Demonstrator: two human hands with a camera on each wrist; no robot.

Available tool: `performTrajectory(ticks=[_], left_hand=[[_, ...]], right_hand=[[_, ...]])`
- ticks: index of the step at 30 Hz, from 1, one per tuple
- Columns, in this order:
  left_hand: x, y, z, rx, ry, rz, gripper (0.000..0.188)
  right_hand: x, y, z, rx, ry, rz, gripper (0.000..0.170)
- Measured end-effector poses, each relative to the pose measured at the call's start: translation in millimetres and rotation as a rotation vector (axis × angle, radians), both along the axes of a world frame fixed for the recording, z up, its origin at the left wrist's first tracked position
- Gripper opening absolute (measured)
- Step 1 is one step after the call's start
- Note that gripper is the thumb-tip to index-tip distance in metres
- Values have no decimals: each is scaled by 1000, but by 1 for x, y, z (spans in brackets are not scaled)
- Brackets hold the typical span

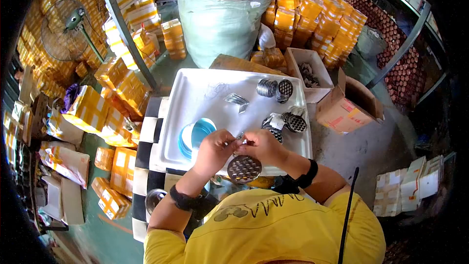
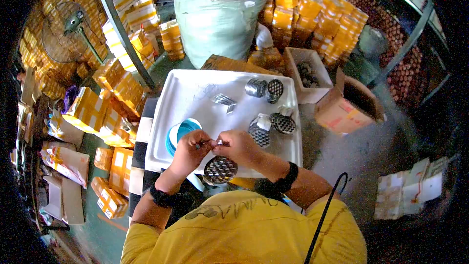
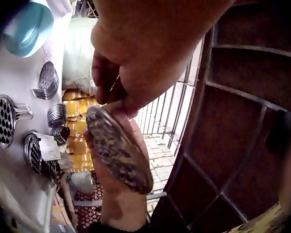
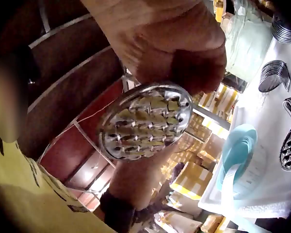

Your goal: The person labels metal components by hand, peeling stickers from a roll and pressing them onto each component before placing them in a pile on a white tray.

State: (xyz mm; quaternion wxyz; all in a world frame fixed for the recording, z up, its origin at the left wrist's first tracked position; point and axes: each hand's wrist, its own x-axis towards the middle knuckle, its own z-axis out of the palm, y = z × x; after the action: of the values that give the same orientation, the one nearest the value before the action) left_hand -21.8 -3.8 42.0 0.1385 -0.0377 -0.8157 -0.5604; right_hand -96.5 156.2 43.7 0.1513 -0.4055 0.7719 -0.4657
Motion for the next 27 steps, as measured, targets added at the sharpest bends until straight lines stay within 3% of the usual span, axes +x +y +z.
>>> performTrajectory(ticks=[3,7,10,13,14,17,18,21,22,25,27], left_hand=[[1,0,1,-37,77,18,11],[1,3,-4,-26,13,16,12],[0,6,-10,459,-151,-30,15],[1,7,-17,323,-116,-58,19],[1,4,-25,328,-246,-138,20],[5,5,-17,348,-313,-169,16],[5,4,-13,314,-340,-173,15],[6,4,-10,266,-398,-186,14],[6,5,-11,286,-405,-188,14],[5,8,-14,285,-438,-206,15],[5,11,-10,355,-482,-210,16]], right_hand=[[-4,3,-6,-13,-121,75,31],[-2,6,-18,-19,2,37,29],[4,6,-1,80,111,1,23],[3,4,-14,-110,-270,-99,18],[-1,10,-11,-56,-425,-58,20],[-6,11,-30,-104,-340,-20,26],[-4,10,-27,-186,-442,-1,33],[-4,11,-3,-142,-513,35,27],[-3,9,-9,-173,-477,1,21],[-9,10,-6,32,-251,-31,16],[-7,8,-11,-65,-366,-53,16]])
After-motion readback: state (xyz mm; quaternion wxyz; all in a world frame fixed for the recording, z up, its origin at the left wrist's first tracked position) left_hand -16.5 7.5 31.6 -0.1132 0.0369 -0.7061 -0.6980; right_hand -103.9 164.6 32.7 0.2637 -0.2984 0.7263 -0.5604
